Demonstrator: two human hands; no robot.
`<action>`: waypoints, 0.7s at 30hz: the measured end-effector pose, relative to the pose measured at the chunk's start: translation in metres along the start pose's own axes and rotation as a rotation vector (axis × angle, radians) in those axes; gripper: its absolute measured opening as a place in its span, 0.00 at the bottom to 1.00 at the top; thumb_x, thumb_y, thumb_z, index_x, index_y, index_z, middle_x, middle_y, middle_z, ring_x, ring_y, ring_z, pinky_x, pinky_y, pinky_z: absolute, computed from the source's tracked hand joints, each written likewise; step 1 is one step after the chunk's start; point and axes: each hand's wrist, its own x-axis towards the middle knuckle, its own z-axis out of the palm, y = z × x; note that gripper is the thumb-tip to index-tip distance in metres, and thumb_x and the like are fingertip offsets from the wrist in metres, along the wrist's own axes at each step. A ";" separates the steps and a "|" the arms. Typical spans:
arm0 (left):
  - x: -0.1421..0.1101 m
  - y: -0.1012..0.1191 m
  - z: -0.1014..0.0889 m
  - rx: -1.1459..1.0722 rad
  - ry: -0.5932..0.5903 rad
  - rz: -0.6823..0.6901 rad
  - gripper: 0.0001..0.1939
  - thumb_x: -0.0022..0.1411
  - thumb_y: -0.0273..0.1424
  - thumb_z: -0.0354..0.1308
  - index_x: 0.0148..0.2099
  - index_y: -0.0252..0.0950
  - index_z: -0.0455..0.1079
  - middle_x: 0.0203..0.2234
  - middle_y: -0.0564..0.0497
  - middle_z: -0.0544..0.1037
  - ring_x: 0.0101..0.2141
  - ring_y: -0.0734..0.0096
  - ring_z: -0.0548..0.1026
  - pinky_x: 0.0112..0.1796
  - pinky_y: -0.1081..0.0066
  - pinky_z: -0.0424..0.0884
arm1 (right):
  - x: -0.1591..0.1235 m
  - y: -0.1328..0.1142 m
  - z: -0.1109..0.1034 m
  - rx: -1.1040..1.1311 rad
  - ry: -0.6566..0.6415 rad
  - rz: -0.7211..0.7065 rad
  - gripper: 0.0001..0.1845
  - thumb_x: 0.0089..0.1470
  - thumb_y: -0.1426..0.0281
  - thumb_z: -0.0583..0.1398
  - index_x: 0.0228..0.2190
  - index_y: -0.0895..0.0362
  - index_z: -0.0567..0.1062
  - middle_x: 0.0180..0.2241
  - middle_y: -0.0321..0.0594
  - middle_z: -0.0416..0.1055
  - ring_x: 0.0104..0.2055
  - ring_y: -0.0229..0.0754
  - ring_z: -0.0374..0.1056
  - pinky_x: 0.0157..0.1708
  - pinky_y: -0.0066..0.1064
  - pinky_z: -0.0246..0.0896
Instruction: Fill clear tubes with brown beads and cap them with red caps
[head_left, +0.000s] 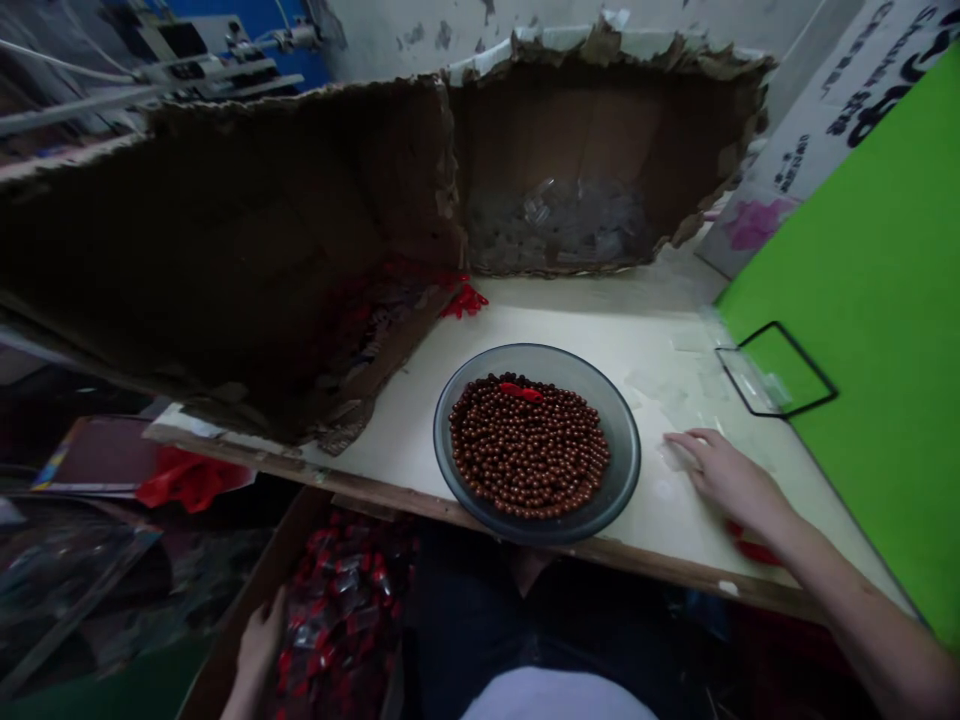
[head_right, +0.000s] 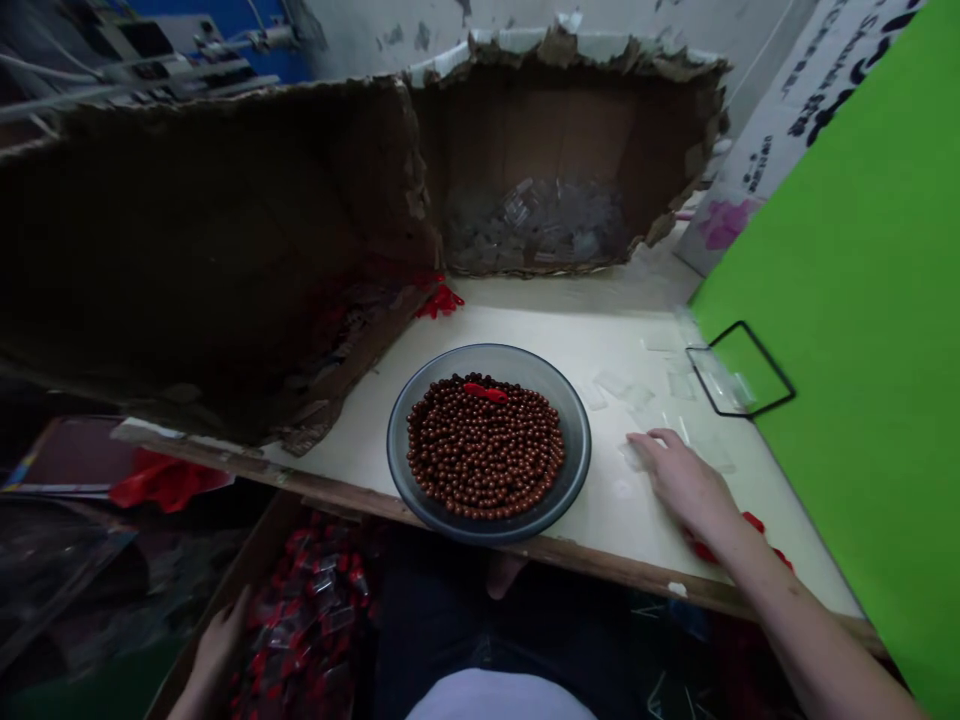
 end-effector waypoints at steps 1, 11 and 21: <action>-0.003 0.005 0.003 -0.037 -0.038 -0.056 0.16 0.46 0.47 0.56 0.25 0.38 0.66 0.17 0.45 0.74 0.35 0.40 0.78 0.34 0.54 0.73 | 0.002 -0.003 0.004 -0.022 0.003 -0.021 0.25 0.55 0.74 0.49 0.52 0.52 0.70 0.57 0.47 0.64 0.44 0.51 0.71 0.35 0.39 0.64; -0.071 0.208 -0.015 -0.752 0.079 0.414 0.22 0.60 0.37 0.56 0.55 0.37 0.67 0.47 0.45 0.75 0.47 0.61 0.73 0.51 0.64 0.67 | 0.007 -0.065 -0.065 0.462 0.282 0.131 0.39 0.54 0.52 0.58 0.61 0.52 0.54 0.37 0.46 0.77 0.29 0.50 0.71 0.31 0.41 0.65; -0.137 0.332 0.002 -0.859 -0.122 0.932 0.13 0.64 0.28 0.51 0.48 0.39 0.72 0.43 0.45 0.75 0.47 0.65 0.71 0.50 0.64 0.66 | 0.047 -0.167 -0.075 0.770 -0.348 -0.417 0.24 0.52 0.60 0.62 0.51 0.52 0.72 0.37 0.39 0.78 0.35 0.44 0.73 0.36 0.35 0.66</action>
